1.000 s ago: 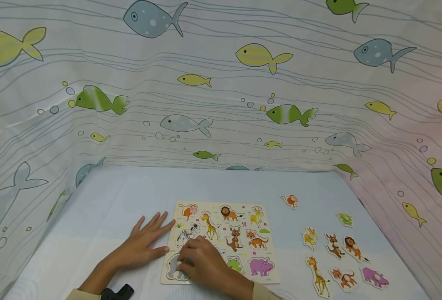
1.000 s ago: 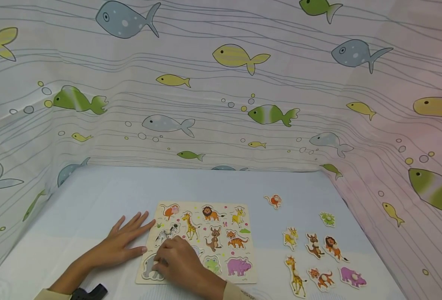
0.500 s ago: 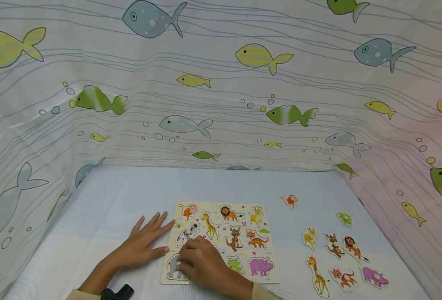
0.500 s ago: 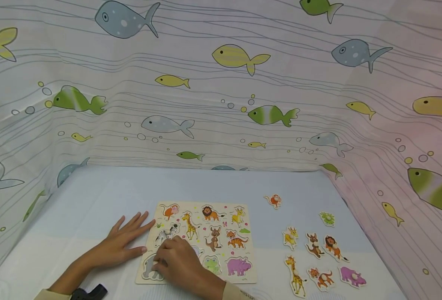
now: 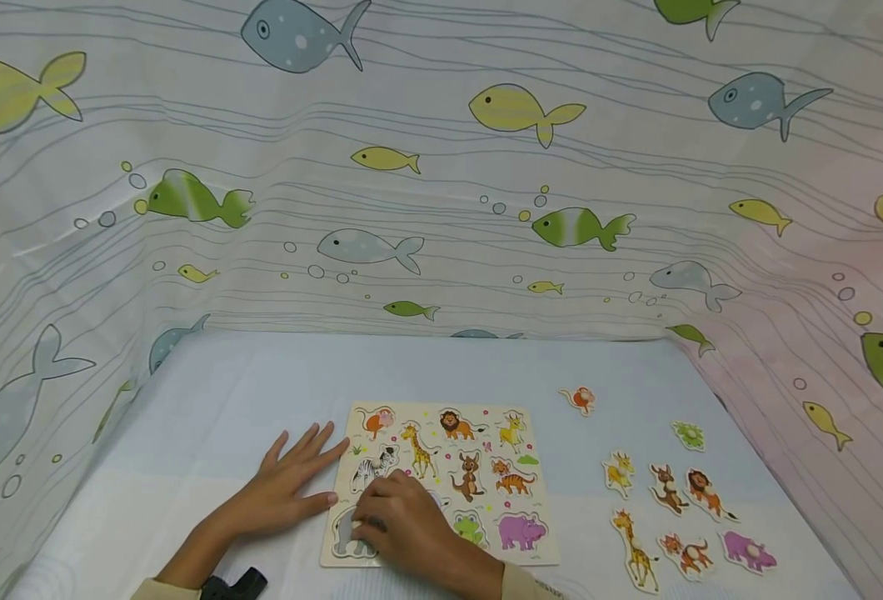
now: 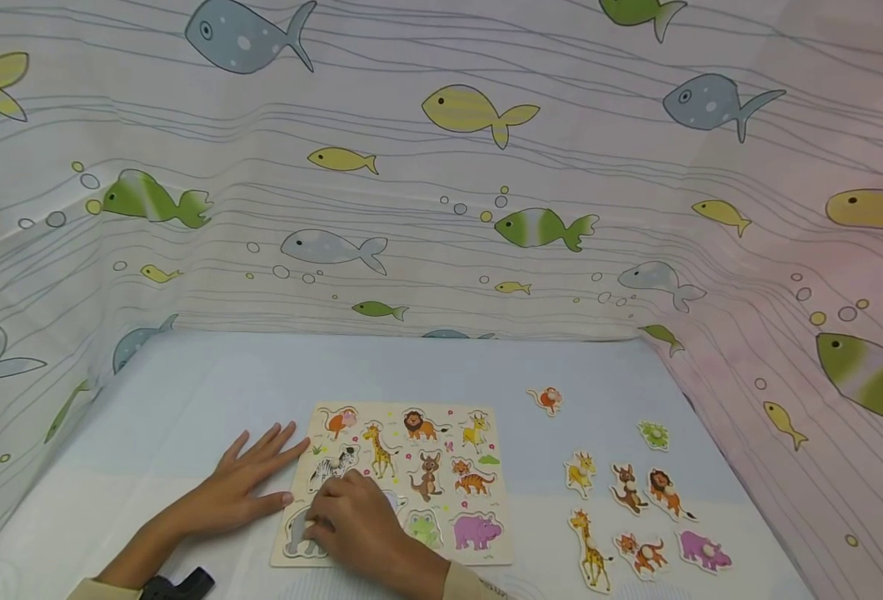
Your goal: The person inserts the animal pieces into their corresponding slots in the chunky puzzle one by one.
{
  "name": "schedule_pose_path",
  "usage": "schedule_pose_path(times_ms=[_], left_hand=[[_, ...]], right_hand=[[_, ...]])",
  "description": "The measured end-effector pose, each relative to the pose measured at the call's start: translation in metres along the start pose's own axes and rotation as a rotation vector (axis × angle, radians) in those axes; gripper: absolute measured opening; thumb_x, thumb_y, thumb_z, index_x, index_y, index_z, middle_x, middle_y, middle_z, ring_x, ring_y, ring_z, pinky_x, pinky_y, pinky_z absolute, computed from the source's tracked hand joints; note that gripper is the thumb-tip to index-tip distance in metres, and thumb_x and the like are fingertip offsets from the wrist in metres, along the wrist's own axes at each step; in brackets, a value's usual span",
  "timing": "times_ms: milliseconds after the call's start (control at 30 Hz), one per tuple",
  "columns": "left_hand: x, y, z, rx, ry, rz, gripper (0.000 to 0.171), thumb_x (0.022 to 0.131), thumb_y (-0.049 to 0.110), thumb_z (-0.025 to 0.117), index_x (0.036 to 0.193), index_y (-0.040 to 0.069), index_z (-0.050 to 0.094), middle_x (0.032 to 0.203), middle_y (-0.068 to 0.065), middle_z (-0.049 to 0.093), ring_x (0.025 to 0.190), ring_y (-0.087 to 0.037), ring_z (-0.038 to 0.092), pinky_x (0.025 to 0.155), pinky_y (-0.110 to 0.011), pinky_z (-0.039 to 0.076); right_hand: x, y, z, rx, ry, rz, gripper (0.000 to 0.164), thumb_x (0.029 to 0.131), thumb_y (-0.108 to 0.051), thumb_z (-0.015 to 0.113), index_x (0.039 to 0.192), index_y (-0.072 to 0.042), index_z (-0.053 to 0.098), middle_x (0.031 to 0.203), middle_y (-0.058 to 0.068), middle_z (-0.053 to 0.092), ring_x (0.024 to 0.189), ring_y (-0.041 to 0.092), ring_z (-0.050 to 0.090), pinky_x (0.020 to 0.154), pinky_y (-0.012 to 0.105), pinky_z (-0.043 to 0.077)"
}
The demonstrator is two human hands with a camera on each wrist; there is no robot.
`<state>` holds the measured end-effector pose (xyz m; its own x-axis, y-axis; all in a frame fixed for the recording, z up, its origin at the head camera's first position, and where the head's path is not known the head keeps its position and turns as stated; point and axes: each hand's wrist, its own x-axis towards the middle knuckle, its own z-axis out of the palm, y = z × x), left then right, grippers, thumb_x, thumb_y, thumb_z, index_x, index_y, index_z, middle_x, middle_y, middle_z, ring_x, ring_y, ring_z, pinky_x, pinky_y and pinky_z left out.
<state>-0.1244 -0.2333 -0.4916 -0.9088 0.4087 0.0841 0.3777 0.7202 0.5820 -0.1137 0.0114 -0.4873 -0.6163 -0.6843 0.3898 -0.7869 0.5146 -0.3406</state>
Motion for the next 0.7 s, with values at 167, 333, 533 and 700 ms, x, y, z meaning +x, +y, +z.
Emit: schedule_pose_path(times_ms=[167, 333, 533, 700], left_hand=[[0.0001, -0.0002, 0.0004, 0.0, 0.001, 0.002, 0.067, 0.092, 0.045, 0.066, 0.15, 0.018, 0.047, 0.161, -0.021, 0.031, 0.148, -0.052, 0.023, 0.114, -0.071, 0.005], [0.0003, 0.0006, -0.0003, -0.003, -0.005, -0.007, 0.067, 0.092, 0.046, 0.066, 0.15, 0.018, 0.047, 0.162, -0.021, 0.03, 0.148, -0.052, 0.022, 0.115, -0.07, 0.004], [0.001, 0.0015, -0.0011, 0.0, -0.006, -0.008, 0.067, 0.092, 0.045, 0.066, 0.15, 0.019, 0.047, 0.162, -0.02, 0.03, 0.149, -0.051, 0.022, 0.115, -0.07, 0.004], [0.0008, 0.0005, -0.0004, -0.002, -0.008, -0.009, 0.067, 0.092, 0.046, 0.065, 0.151, 0.02, 0.047, 0.162, -0.02, 0.03, 0.149, -0.051, 0.022, 0.116, -0.07, 0.004]], right_hand=[[0.0005, -0.0006, -0.0011, 0.001, -0.006, 0.006, 0.008, 0.087, -0.035, 0.077, 0.091, -0.027, 0.078, 0.095, -0.017, 0.069, 0.086, 0.0, 0.055, 0.083, 0.012, 0.045], [0.0001, 0.001, -0.0002, 0.005, -0.006, -0.004, 0.01, 0.087, -0.035, 0.077, 0.093, -0.027, 0.078, 0.095, -0.017, 0.069, 0.086, 0.0, 0.056, 0.083, 0.012, 0.045], [-0.0003, 0.0026, 0.001, 0.003, -0.008, -0.014, 0.011, 0.088, -0.036, 0.076, 0.094, -0.027, 0.078, 0.096, -0.017, 0.069, 0.087, 0.0, 0.055, 0.083, 0.011, 0.045], [-0.0006, 0.0021, 0.0003, 0.01, -0.018, -0.011, 0.012, 0.088, -0.036, 0.076, 0.095, -0.027, 0.078, 0.097, -0.016, 0.069, 0.087, 0.0, 0.055, 0.083, 0.011, 0.044]])
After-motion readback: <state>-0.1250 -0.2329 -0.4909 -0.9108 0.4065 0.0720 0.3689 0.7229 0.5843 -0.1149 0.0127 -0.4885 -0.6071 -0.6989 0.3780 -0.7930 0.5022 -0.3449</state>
